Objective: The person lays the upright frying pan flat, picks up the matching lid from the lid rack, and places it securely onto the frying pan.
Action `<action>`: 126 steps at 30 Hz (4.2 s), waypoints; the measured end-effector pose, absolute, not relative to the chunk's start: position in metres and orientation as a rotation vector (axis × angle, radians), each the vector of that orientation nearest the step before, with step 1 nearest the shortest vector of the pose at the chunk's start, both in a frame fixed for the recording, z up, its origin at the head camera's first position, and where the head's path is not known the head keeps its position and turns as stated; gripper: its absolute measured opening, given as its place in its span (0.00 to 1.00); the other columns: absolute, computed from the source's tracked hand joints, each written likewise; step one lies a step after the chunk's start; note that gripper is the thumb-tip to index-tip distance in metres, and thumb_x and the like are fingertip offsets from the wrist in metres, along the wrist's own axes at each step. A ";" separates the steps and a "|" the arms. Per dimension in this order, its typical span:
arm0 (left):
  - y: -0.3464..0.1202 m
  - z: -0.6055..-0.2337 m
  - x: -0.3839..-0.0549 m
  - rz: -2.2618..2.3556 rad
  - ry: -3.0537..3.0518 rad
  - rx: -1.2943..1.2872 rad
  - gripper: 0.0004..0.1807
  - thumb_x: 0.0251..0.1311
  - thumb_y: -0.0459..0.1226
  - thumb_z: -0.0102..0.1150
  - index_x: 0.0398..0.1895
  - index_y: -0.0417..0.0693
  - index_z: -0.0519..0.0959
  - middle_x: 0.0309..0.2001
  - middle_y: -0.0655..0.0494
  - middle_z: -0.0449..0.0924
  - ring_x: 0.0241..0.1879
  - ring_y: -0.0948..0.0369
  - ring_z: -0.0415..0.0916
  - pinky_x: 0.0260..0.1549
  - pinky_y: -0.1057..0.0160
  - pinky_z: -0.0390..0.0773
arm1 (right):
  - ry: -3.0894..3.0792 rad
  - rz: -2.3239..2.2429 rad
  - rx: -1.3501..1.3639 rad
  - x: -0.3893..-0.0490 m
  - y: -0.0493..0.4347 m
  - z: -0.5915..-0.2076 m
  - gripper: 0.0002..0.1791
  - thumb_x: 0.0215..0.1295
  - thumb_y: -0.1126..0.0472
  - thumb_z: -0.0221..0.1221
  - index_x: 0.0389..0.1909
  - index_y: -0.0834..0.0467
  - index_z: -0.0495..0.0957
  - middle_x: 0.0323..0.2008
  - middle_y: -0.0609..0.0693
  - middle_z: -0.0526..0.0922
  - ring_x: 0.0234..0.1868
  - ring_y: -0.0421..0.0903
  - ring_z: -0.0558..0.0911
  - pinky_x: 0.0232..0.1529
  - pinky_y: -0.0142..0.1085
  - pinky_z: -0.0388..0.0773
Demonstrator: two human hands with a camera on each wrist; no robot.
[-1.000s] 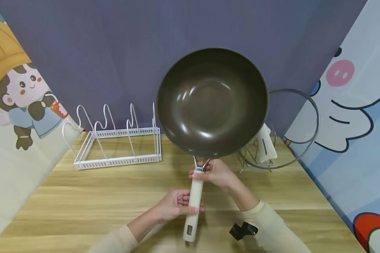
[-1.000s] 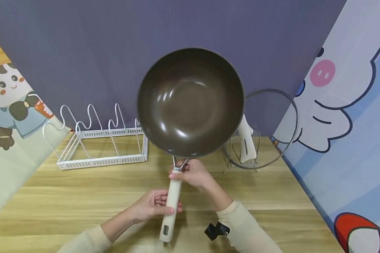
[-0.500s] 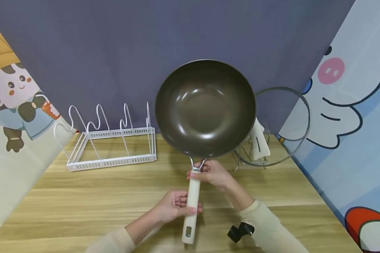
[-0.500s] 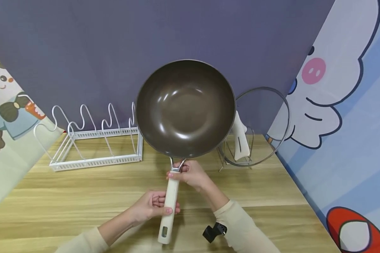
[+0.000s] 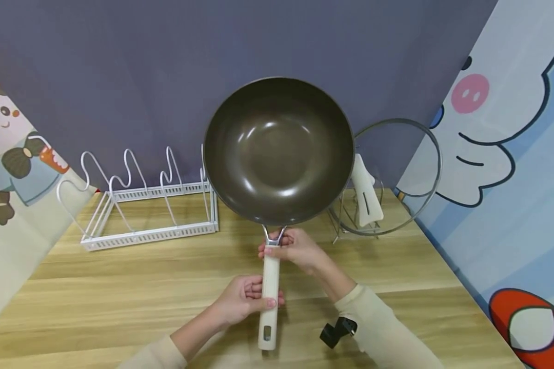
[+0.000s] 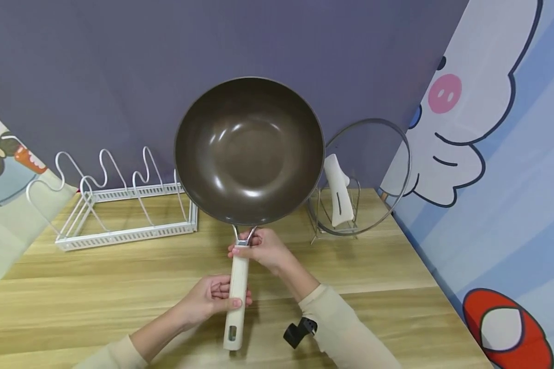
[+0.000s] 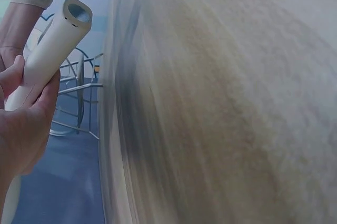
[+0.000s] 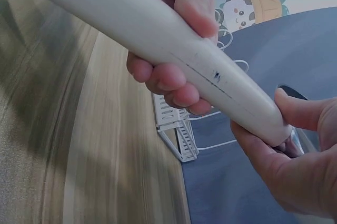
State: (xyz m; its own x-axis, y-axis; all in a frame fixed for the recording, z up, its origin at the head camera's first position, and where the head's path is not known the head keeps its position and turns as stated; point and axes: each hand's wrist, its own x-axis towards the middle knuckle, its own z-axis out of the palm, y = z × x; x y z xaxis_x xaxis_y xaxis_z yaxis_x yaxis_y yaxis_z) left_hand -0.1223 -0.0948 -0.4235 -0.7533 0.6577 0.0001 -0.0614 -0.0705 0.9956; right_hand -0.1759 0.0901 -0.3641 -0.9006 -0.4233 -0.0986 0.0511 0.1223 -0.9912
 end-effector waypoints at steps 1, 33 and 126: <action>-0.095 -0.423 -0.123 1.879 1.705 0.646 0.27 0.57 0.30 0.61 0.55 0.18 0.67 0.49 0.25 0.77 0.46 0.58 0.85 0.49 0.65 0.82 | 2.049 -1.830 -0.357 -0.176 0.090 -0.364 0.20 0.58 0.70 0.61 0.52 0.72 0.71 0.46 0.65 0.84 0.48 0.59 0.85 0.53 0.41 0.82; -0.103 -0.448 -0.115 1.848 1.559 0.657 0.26 0.59 0.33 0.61 0.52 0.16 0.68 0.49 0.19 0.73 0.42 0.68 0.85 0.49 0.68 0.82 | 1.863 -1.855 -0.197 -0.174 0.087 -0.406 0.19 0.60 0.70 0.59 0.51 0.75 0.70 0.40 0.57 0.87 0.39 0.42 0.86 0.54 0.43 0.82; -0.126 -0.432 -0.088 1.759 1.526 0.418 0.22 0.60 0.33 0.61 0.50 0.20 0.71 0.44 0.36 0.84 0.43 0.58 0.86 0.50 0.56 0.83 | 1.630 -1.857 -0.191 -0.152 0.074 -0.424 0.06 0.64 0.68 0.56 0.41 0.64 0.76 0.32 0.44 0.87 0.38 0.39 0.85 0.50 0.37 0.83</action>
